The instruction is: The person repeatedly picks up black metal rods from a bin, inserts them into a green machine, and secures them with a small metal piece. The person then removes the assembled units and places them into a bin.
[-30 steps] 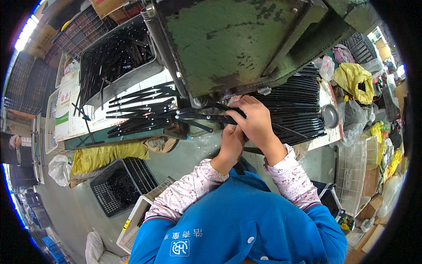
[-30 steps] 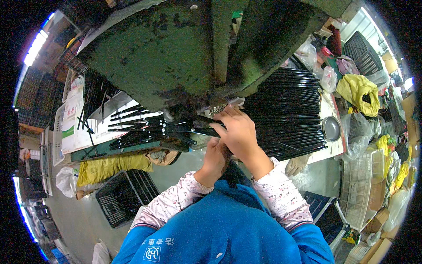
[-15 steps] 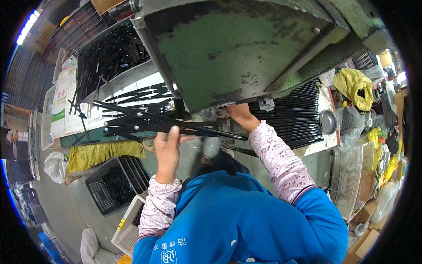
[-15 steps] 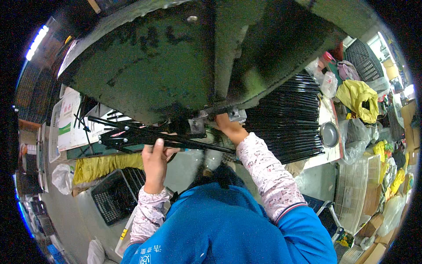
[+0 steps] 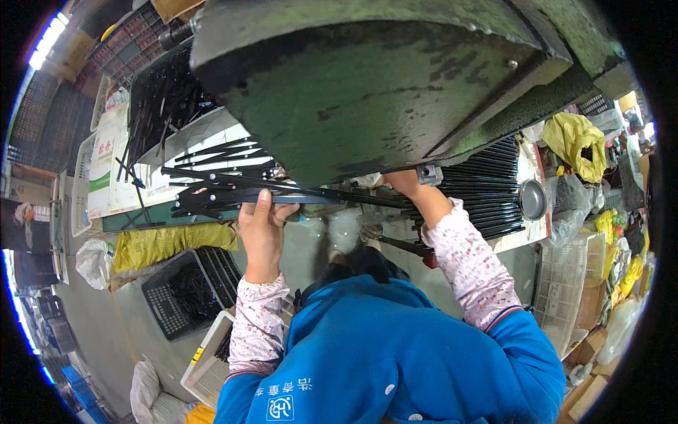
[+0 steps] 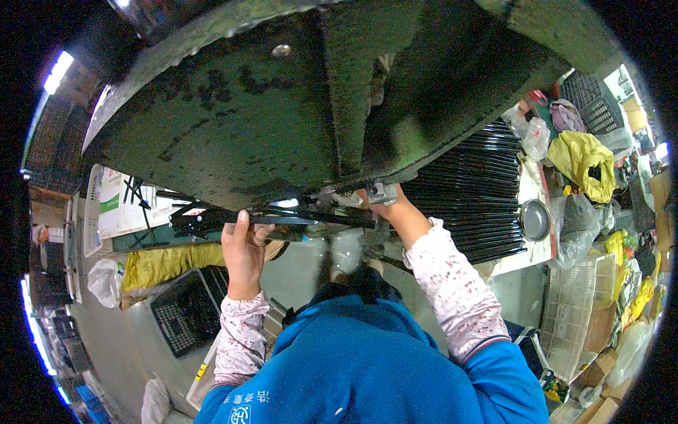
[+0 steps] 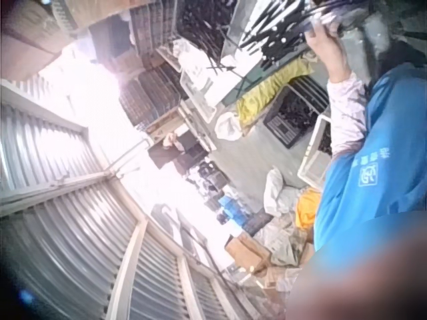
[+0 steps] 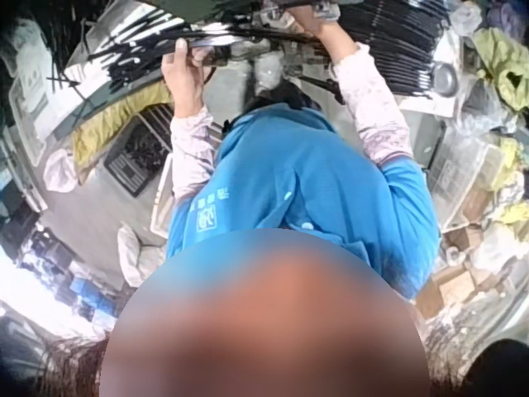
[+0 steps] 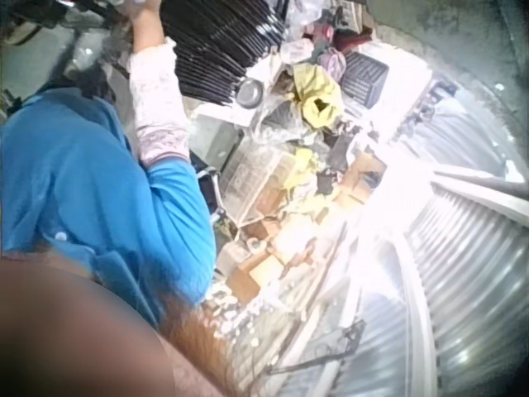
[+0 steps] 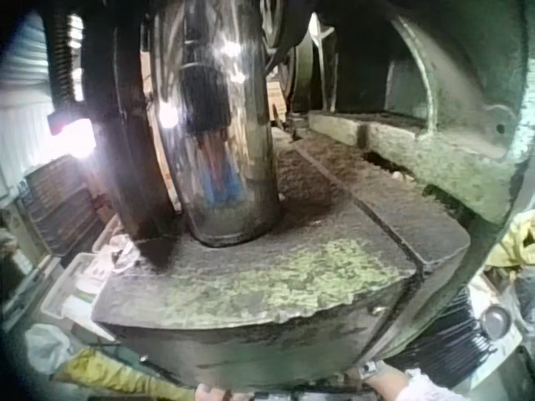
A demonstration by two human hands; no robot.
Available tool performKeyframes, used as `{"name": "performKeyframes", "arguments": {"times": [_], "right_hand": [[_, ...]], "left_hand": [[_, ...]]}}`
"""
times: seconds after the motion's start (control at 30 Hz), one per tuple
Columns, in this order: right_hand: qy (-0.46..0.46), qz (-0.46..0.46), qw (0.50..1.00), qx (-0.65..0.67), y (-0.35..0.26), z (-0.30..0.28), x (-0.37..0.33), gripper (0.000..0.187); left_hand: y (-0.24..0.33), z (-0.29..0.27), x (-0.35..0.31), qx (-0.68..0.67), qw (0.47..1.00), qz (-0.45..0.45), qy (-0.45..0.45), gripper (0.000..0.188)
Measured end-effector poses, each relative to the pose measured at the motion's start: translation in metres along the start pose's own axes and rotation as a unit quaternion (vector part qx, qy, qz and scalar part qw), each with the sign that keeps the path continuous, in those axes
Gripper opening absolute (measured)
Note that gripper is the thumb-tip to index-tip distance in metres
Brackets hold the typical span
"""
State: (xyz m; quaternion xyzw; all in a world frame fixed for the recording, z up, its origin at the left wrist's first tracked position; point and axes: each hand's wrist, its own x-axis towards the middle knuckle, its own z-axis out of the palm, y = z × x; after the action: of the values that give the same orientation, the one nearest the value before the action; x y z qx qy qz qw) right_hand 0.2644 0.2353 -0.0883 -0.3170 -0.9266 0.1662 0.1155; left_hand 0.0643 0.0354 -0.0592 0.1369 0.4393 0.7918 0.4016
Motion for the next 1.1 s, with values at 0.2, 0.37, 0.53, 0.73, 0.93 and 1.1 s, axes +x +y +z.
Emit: {"name": "performKeyframes", "arguments": {"times": [0.2, 0.37, 0.53, 0.73, 0.93, 1.1], "right_hand": [[0.093, -0.082, 0.961, 0.249, -0.072, -0.034, -0.009, 0.03], [0.185, -0.21, 0.959, -0.045, -0.07, -0.032, -0.024, 0.043], [0.244, -0.155, 0.952, 0.104, -0.076, -0.034, -0.039, 0.03], [0.219, -0.135, 0.965, 0.042, -0.074, -0.037, -0.026, 0.024], [0.25, -0.132, 0.957, 0.06, -0.073, -0.029, -0.028, 0.023], [0.255, -0.139, 0.957, 0.014, -0.069, -0.031, -0.026, 0.021]], "left_hand": [[-0.01, -0.013, 0.002, 0.015, 1.0, -0.009, -0.016, 0.029], [-0.01, -0.01, -0.001, 0.012, 1.0, -0.007, -0.016, 0.029], [-0.006, -0.003, -0.002, 0.022, 0.999, 0.012, -0.03, 0.028], [-0.001, -0.002, -0.002, 0.036, 0.999, 0.009, -0.031, 0.031], [-0.001, 0.001, -0.007, 0.065, 0.998, 0.007, -0.004, 0.031], [0.008, 0.01, -0.011, 0.114, 0.993, 0.029, -0.007, 0.034]]}}
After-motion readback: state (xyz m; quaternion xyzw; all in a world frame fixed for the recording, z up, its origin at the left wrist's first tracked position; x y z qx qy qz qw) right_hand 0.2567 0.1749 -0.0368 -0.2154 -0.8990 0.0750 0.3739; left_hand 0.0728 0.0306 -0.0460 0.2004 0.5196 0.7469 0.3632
